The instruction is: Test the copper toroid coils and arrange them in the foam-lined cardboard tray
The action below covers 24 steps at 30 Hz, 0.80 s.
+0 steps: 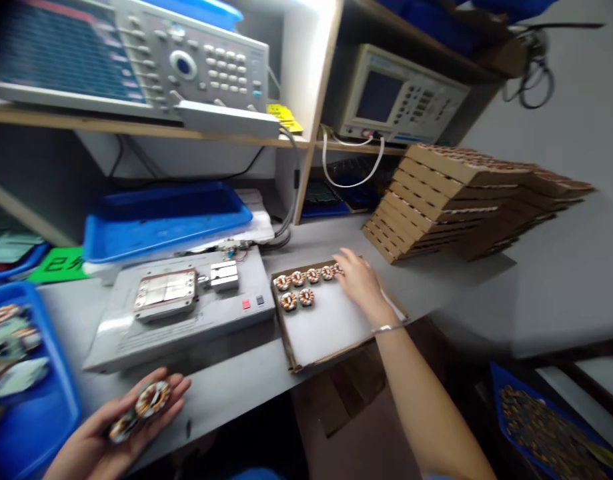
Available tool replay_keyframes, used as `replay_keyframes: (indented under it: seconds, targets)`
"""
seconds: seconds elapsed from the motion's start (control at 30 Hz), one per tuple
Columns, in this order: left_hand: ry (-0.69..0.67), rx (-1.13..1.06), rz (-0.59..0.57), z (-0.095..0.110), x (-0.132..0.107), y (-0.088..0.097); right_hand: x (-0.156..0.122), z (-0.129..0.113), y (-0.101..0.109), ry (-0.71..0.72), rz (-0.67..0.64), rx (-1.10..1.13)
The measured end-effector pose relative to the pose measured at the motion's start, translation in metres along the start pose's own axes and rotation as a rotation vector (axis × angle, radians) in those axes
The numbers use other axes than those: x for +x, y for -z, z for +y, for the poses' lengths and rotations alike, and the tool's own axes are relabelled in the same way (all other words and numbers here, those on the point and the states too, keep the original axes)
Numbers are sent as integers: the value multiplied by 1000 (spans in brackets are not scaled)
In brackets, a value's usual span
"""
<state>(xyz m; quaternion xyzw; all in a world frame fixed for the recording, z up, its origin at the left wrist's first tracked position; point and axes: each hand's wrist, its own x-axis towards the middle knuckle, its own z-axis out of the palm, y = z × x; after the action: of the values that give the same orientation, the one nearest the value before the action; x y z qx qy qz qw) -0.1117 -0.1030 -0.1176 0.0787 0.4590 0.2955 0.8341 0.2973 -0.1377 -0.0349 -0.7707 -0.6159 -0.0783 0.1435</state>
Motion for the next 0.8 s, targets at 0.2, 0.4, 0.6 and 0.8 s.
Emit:
replay_keyframes:
  seconds: [0.2, 0.4, 0.6, 0.8]
  targets:
    - [-66, -151, -123, 10, -14, -29, -13, -152, 12, 493, -122, 459]
    - [-5, -251, -146, 9, -18, -12, -26, -249, -22, 847, -460, 499]
    - [-74, -372, -310, 12, -16, 6, 11, -261, -28, 673, -345, 665]
    - [-37, -405, -309, 1, 1, 24, 73, -255, -51, 603, -189, 442]
